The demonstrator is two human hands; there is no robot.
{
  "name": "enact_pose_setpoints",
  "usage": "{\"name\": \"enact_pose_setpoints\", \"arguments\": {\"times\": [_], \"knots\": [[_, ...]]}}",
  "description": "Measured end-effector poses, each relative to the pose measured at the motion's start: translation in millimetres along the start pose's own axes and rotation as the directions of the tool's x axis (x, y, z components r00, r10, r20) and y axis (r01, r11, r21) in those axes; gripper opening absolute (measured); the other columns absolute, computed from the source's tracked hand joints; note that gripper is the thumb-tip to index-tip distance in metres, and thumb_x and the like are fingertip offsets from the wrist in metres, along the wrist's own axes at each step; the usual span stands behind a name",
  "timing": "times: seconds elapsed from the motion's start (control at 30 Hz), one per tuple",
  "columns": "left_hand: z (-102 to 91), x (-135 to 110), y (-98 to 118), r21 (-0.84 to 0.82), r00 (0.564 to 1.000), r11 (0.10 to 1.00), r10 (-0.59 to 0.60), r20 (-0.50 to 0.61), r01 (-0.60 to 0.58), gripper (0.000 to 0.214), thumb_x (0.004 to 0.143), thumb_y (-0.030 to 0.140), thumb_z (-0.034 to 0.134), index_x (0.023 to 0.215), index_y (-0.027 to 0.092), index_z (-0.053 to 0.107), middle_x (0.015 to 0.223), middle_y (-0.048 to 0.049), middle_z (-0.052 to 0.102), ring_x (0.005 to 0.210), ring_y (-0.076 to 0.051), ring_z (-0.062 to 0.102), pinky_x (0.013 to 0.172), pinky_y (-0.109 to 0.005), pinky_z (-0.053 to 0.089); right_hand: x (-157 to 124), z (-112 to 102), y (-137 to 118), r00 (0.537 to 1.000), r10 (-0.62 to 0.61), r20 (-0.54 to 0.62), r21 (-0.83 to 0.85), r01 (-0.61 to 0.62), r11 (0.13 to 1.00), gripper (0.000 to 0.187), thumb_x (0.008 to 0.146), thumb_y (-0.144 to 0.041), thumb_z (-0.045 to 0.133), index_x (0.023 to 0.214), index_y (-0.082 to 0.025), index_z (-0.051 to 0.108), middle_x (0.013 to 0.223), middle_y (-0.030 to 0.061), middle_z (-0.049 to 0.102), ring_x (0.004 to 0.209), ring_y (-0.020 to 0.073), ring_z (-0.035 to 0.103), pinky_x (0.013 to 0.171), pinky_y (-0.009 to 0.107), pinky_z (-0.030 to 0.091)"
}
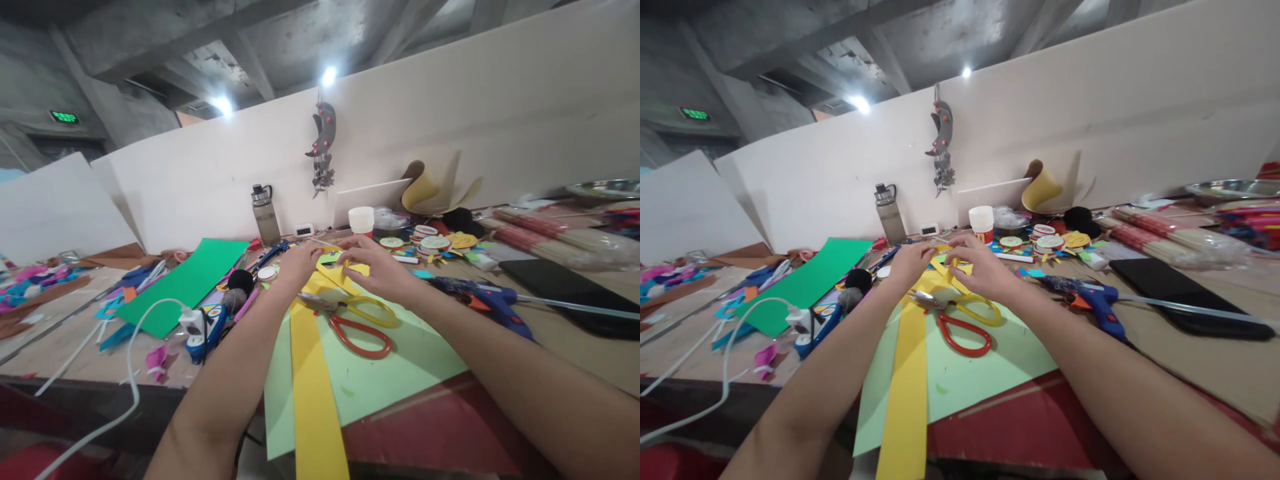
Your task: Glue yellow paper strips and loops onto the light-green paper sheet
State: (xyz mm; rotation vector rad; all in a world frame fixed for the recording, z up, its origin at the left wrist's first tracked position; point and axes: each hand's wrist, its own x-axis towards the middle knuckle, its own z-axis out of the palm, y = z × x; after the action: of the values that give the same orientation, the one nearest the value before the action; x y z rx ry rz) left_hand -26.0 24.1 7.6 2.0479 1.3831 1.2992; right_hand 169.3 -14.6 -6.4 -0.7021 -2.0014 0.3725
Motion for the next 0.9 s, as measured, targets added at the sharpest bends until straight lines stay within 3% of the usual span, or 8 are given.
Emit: {"name": "enact_pose_setpoints", "arguments": {"times": [0.07,0.13,0.27,0.37,0.5,0.63,0.77,0.9], "knots": [[2.3,-2.0,0.9,0.058,0.999,0.998,0.002,-0.049,0.001,0.012,0.072,0.019,0.069,0.060,0.022,0.064,0.061,-0.0035,0.054,0.079,-0.022,0.054,0.072,-0.026,0.034,0.4,5.1,6.1,0.984,0.158,-0.083,0.124,-0.147,0.981,0.029,0.074,-0.022,0.065,0.102,-0.025,0.062,0.118,0.0091,0.054,0.105,0.0241,0.055,0.080,0.039,0.052],[4.3,-3.7,2.9,0.140,0.997,0.989,0.060,-0.057,-0.051,0.011,0.074,0.021,0.067,0.063,0.022,0.065,0.061,-0.0031,0.054,0.074,-0.021,0.053,0.070,-0.025,0.034,1.0,8.5,13.2,0.917,0.371,-0.144,0.234,-0.333,0.914,0.044,0.065,-0.024,0.073,0.107,-0.024,0.059,0.108,0.0077,0.058,0.087,0.0205,0.059,0.066,0.034,0.052],[6.7,-6.8,13.7,0.214,0.988,0.965,0.156,-0.020,-0.148,0.012,0.078,0.025,0.062,0.068,0.022,0.067,0.065,-0.0038,0.058,0.068,-0.019,0.051,0.067,-0.025,0.033,2.8,7.3,17.5,0.802,0.597,-0.035,0.459,-0.517,0.722,0.034,0.058,-0.030,0.078,0.087,-0.021,0.061,0.070,-0.0011,0.057,0.052,0.0102,0.047,0.044,0.025,0.038],[4.0,-9.1,27.2,0.132,0.977,0.971,0.208,-0.056,-0.199,0.015,0.080,0.027,0.061,0.069,0.021,0.068,0.066,-0.0040,0.060,0.066,-0.018,0.050,0.067,-0.025,0.033,4.1,4.2,9.4,0.819,0.571,0.054,0.607,-0.481,0.633,0.023,0.059,-0.031,0.078,0.072,-0.020,0.063,0.062,-0.0026,0.055,0.050,0.0088,0.047,0.045,0.025,0.041],[-6.1,-10.4,43.2,-0.032,0.947,0.956,0.283,-0.150,-0.291,0.012,0.079,0.032,0.063,0.079,0.022,0.070,0.074,-0.0041,0.063,0.069,-0.017,0.050,0.068,-0.024,0.034,5.4,3.8,-3.9,0.839,0.543,0.013,0.747,-0.369,0.553,0.025,0.054,-0.027,0.081,0.073,-0.021,0.066,0.072,-0.0020,0.062,0.067,0.0125,0.059,0.071,0.032,0.052],[-10.8,-7.6,44.8,-0.012,0.942,0.953,0.299,-0.150,-0.304,0.010,0.079,0.030,0.064,0.079,0.020,0.069,0.075,-0.0038,0.063,0.067,-0.014,0.051,0.069,-0.024,0.036,5.9,4.3,-10.0,0.839,0.543,-0.031,0.786,-0.315,0.532,0.026,0.054,-0.029,0.083,0.072,-0.022,0.065,0.071,-0.0026,0.063,0.069,0.0129,0.062,0.080,0.035,0.051],[-4.9,-5.0,41.8,-0.142,0.984,0.977,0.147,-0.105,-0.161,0.012,0.077,0.029,0.066,0.073,0.018,0.068,0.066,-0.0023,0.062,0.058,-0.012,0.052,0.059,-0.023,0.038,6.1,4.7,-10.6,0.844,0.527,-0.094,0.785,-0.263,0.561,0.026,0.055,-0.030,0.083,0.073,-0.022,0.067,0.075,-0.0015,0.067,0.071,0.0139,0.063,0.083,0.036,0.052],[2.4,-5.8,43.8,-0.454,0.991,0.884,-0.061,0.118,0.109,0.028,0.075,0.043,0.066,0.076,0.016,0.066,0.065,-0.0025,0.062,0.051,-0.011,0.054,0.044,-0.020,0.036,5.8,6.4,-10.2,0.859,0.495,-0.134,0.773,-0.222,0.595,0.023,0.057,-0.030,0.082,0.073,-0.022,0.068,0.079,-0.0007,0.069,0.075,0.0154,0.064,0.078,0.036,0.054]]}}
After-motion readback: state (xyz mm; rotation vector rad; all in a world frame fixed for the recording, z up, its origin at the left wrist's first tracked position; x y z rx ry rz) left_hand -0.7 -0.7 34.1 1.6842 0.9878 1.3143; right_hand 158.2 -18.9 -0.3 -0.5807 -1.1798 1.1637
